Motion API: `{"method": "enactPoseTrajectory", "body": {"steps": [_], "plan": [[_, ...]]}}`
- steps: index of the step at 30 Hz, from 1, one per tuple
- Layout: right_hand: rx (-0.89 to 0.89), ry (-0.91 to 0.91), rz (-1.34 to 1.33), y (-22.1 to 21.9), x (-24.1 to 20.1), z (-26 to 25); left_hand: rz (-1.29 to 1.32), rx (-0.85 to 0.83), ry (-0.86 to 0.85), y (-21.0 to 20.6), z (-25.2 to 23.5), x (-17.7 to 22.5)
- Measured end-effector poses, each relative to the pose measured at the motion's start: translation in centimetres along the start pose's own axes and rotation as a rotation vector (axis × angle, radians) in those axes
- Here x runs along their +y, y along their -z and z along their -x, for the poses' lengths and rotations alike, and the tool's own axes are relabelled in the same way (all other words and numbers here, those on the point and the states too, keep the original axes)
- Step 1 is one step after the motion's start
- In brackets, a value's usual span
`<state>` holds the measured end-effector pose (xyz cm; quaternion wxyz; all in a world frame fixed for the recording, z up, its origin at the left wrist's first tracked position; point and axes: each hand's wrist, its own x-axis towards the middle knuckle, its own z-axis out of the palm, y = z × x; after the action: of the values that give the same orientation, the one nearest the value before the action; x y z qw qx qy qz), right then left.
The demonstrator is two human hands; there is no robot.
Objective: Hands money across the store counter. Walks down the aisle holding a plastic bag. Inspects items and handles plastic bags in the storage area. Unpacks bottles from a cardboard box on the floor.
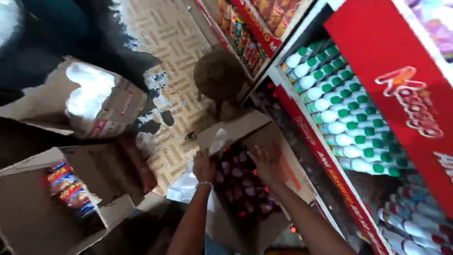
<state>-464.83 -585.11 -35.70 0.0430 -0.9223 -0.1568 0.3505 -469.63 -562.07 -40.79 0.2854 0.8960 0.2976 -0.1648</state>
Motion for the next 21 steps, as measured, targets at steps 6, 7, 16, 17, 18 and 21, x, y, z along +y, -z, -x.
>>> {"method": "enactPoseTrajectory", "body": {"steps": [6,7,16,17,18,21], "plan": [[0.456,0.107,0.185,8.9,4.2,2.7,0.08,0.013,0.072,-0.4,-0.9,-0.9],[0.468,0.046,0.255,11.4,5.6,3.2,0.089,0.024,0.067,-0.5,-0.9,-1.0],[-0.066,0.118,0.533,13.9,6.7,-8.2,0.113,0.046,0.076,-0.5,-0.8,-1.3],[-0.108,-0.005,0.5,13.2,5.6,-9.5,0.108,0.035,0.08,-0.3,-0.9,-1.4],[-0.135,-0.144,0.479,12.9,4.6,-10.6,0.097,0.027,0.08,-0.3,-1.1,-1.5],[-0.302,-0.326,0.564,13.8,3.8,-12.2,0.082,-0.003,0.085,-0.5,-1.3,-1.3]]}}
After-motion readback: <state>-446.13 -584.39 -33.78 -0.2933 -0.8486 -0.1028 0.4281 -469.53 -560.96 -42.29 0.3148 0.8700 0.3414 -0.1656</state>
